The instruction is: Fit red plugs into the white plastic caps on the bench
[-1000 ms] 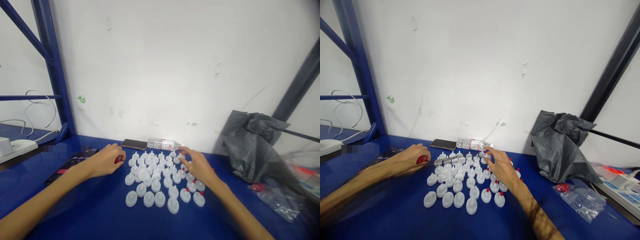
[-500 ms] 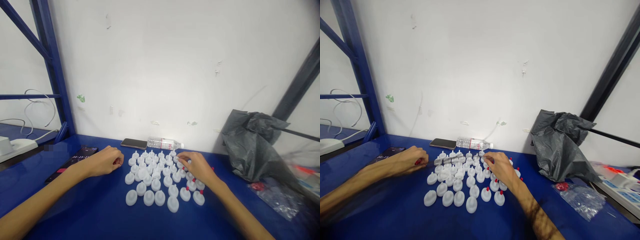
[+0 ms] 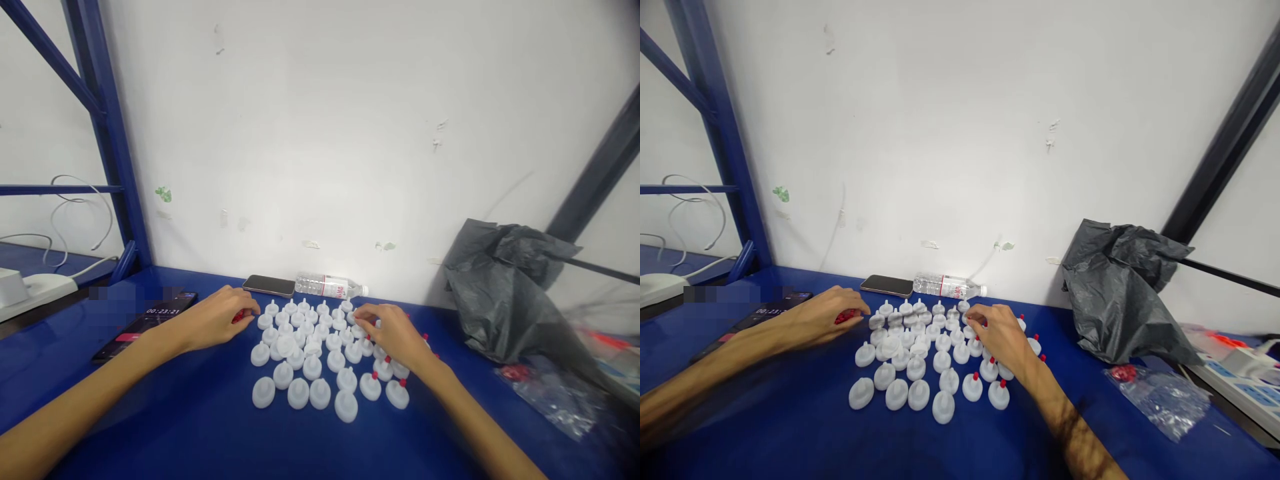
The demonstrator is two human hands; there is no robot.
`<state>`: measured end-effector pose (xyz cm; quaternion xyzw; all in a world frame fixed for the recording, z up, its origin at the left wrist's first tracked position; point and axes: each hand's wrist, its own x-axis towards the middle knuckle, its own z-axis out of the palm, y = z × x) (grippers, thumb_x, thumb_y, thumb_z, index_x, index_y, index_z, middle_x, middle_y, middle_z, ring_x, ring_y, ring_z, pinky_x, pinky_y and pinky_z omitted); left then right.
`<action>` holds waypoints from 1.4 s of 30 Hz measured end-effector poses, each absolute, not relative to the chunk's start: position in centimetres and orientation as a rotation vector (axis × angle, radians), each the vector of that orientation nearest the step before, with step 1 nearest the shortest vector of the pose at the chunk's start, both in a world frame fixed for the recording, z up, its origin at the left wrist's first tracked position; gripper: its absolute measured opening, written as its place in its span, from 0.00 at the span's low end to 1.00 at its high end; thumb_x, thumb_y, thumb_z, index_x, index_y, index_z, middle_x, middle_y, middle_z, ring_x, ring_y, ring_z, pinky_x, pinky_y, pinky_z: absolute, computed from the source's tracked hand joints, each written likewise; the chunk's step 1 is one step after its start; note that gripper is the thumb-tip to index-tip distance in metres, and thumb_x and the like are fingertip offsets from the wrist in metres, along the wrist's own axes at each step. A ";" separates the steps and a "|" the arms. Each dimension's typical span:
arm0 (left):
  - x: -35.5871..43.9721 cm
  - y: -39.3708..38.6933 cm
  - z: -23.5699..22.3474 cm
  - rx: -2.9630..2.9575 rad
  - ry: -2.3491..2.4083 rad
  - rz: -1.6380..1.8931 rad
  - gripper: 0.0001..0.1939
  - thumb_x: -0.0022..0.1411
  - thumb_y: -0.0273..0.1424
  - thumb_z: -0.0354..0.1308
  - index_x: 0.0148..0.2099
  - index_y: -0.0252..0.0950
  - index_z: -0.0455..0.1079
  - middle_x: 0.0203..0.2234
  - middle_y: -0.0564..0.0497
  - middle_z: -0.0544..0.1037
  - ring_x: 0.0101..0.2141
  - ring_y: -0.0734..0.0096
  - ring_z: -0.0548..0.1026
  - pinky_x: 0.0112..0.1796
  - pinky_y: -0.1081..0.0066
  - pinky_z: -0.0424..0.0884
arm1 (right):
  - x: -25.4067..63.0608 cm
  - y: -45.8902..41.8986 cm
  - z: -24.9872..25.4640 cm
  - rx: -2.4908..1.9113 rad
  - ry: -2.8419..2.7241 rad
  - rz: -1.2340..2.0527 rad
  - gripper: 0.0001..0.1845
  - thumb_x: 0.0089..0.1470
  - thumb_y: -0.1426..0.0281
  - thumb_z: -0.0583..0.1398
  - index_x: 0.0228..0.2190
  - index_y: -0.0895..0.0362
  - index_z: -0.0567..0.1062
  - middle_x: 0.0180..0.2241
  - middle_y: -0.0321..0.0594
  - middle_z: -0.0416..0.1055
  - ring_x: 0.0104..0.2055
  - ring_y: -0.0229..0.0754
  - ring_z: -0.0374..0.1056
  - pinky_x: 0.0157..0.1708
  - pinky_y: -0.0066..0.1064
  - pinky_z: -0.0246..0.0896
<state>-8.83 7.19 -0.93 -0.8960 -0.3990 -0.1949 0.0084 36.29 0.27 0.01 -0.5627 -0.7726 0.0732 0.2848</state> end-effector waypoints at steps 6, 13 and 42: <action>-8.2 6.7 0.0 -2.902 -1.276 -0.584 0.13 0.85 0.31 0.62 0.47 0.41 0.88 0.44 0.46 0.94 0.46 0.53 0.86 0.59 0.57 0.71 | 36.3 0.4 -0.2 -1.555 -2.080 0.166 0.14 0.77 0.62 0.64 0.47 0.48 0.92 0.48 0.43 0.98 0.55 0.60 0.94 0.66 0.56 0.86; -7.8 6.3 0.4 -2.925 -1.218 -0.577 0.12 0.89 0.32 0.61 0.50 0.40 0.85 0.46 0.47 0.93 0.47 0.56 0.87 0.60 0.58 0.73 | 36.0 -0.3 -0.2 -1.625 -2.114 0.140 0.31 0.86 0.51 0.54 0.64 0.48 0.93 0.71 0.50 0.92 0.77 0.67 0.85 0.83 0.67 0.73; -1.2 0.5 -3.3 -2.704 -0.506 -1.492 0.11 0.91 0.31 0.69 0.64 0.48 0.92 0.47 0.47 1.00 0.44 0.52 0.97 0.50 0.52 0.95 | 27.9 -5.7 -0.3 -0.703 -2.331 -0.109 0.13 0.80 0.76 0.65 0.53 0.42 0.80 0.58 0.36 0.96 0.57 0.51 0.94 0.61 0.45 0.94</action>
